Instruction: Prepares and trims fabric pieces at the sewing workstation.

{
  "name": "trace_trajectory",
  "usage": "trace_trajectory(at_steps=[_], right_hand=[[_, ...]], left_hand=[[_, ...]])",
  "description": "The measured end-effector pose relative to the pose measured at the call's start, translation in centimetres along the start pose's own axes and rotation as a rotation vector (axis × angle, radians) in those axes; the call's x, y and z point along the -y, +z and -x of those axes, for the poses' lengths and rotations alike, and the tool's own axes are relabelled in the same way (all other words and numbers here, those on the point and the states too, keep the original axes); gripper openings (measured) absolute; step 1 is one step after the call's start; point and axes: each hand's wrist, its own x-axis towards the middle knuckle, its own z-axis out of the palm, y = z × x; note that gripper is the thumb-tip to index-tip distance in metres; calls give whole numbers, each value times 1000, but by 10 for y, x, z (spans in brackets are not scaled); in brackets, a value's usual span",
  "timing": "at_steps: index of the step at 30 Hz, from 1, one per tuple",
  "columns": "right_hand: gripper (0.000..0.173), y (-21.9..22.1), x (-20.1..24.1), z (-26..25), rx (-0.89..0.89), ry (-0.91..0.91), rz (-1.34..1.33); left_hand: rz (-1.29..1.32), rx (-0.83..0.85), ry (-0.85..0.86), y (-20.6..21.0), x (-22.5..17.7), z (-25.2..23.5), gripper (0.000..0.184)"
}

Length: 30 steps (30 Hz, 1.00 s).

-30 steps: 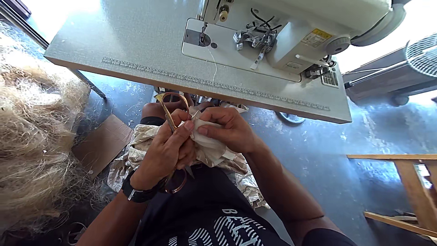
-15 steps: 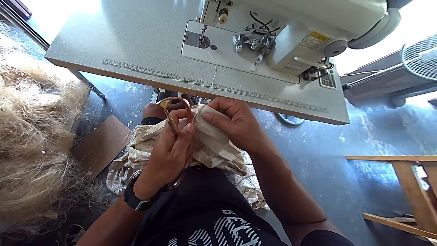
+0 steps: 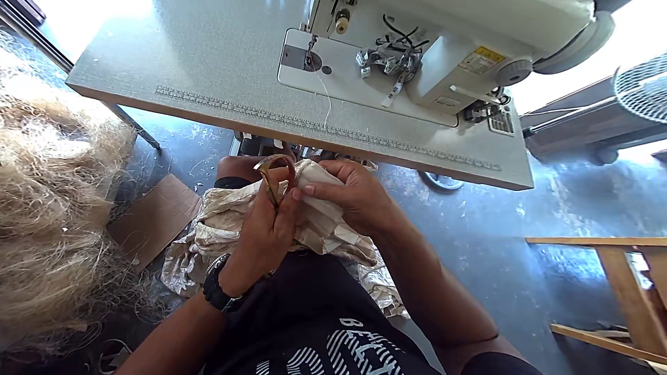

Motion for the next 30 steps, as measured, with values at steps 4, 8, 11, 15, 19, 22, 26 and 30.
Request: trace_trajectory(at_steps=[4, 8, 11, 15, 19, 22, 26, 30], right_hand=[[14, -1, 0, 1, 25, -75, -35], [9, -1, 1, 3, 38, -272, 150], [7, -2, 2, 2, 105, -346, 211], [7, -12, -4, -4, 232, -364, 160], [12, -20, -15, -15, 366, -308, -70], [12, -21, -20, -21, 413, -229, -225], [17, -26, -24, -27, 449, -174, -281], [22, -36, -24, -26, 394, -126, -234]], left_hand=[[19, 62, 46, -6, -1, -1, 25], [-4, 98, 72, -11, -3, -1, 22], [131, 136, 58, -12, -5, -2, 18], [349, 209, 19, -13, -9, -3, 11], [588, 316, -60, -18, -11, -4, 12], [733, 330, -115, -18, -10, -8, 12], [819, 313, -183, -17, -9, -10, 13], [772, 269, -181, -16, -8, -12, 15]])
